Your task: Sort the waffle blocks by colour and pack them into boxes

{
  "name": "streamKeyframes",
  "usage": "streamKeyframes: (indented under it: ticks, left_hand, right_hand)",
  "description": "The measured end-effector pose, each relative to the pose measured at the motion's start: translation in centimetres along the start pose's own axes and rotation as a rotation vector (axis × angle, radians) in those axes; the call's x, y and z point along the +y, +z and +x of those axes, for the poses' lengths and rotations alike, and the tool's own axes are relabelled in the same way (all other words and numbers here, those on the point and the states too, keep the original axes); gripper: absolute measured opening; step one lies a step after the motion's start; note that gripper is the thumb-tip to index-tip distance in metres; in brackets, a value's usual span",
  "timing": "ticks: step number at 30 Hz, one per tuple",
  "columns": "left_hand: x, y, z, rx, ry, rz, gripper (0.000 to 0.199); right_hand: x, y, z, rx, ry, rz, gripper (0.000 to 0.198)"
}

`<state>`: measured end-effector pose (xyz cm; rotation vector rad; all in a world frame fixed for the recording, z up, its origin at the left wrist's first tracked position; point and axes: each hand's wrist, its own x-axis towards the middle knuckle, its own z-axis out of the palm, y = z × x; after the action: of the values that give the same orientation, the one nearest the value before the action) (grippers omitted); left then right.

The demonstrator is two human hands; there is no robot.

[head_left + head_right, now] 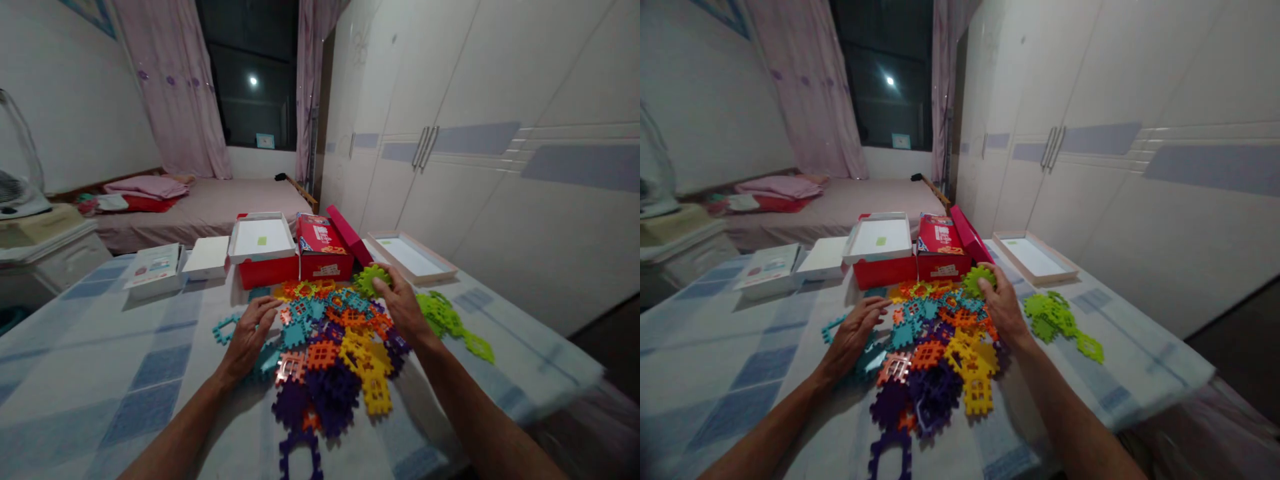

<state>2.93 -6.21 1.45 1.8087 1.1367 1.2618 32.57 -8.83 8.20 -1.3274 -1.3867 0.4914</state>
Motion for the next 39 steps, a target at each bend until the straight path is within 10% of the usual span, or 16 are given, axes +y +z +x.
streamKeyframes:
  ticks: [4,9,21,29,34,39]
  left_hand:
    - [-1.0,0.1,0.1,0.023,-0.020,0.016,0.041]
    - [-1.0,0.2,0.1,0.019,-0.040,0.007,0.041]
    - [0.4,0.2,0.1,0.050,-0.065,-0.006,0.038]
    - [-0.4,0.1,0.0,0.036,-0.052,0.020,0.040]
    - [4.7,0.1,-0.2,0.054,-0.139,-0.129,0.039]
    - [11.4,-1.3,-8.5,-0.291,-0.046,-0.361,0.037]
  right_hand:
    - [5.5,-9.9,0.5,0.331,0.198,-0.365,0.040]
    - [11.0,-15.6,0.6,0.298,0.352,-0.613,0.040]
    - [13.8,-16.3,-4.1,0.468,0.553,-0.696,0.070]
    - [14.5,-13.8,-0.8,0.416,0.437,-0.596,0.064]
    - [14.8,-14.6,-1.5,0.493,0.392,-0.620,0.063]
    - [14.5,-15.5,-2.4,0.506,0.447,-0.584,0.069]
